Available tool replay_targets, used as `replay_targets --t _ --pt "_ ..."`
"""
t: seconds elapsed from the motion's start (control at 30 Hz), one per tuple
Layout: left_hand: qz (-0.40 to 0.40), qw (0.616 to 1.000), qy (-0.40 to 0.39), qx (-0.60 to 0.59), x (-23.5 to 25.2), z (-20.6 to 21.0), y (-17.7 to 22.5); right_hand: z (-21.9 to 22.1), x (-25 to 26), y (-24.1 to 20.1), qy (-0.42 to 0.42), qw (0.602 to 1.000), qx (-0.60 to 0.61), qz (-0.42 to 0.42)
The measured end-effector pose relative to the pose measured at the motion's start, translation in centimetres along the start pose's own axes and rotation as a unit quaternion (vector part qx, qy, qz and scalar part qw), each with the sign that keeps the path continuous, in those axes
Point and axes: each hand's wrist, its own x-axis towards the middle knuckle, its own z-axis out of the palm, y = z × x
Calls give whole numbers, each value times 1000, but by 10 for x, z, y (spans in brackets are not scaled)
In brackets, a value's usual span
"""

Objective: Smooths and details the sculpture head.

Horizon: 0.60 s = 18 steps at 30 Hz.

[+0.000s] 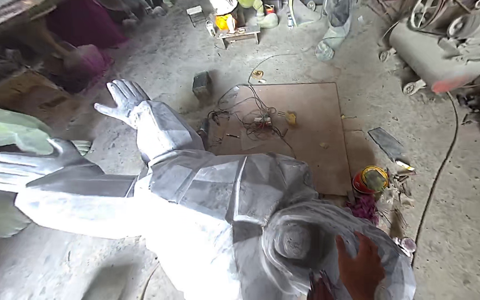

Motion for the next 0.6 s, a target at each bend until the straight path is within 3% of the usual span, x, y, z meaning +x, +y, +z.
replay_targets --t 0.1,0.17,0.3,0.37,0.43,0.5,0.6 --pt "-81 993 -86 -6 0 -21 41 -5 -3 -3 -14 1000 -6 17" --pt "-124 988 -83 -29 -8 -35 71 -8 -2 -5 -19 1000 -4 22" --pt "-102 995 -16 9 -13 -9 43 -7 4 7 -24 998 46 22" --pt "-123 986 -106 -27 -6 -19 38 -8 7 21 -30 997 76 7" --pt "-147 971 -150 -114 -6 -56 62 -3 11 23 -18 997 79 -7" --pt "-153 967 -64 -193 -35 -79 82 -6 13 24 -66 994 85 -3" --pt "-156 942 126 -268 -78 -73 88 -36 32 36 -238 958 162 -13"
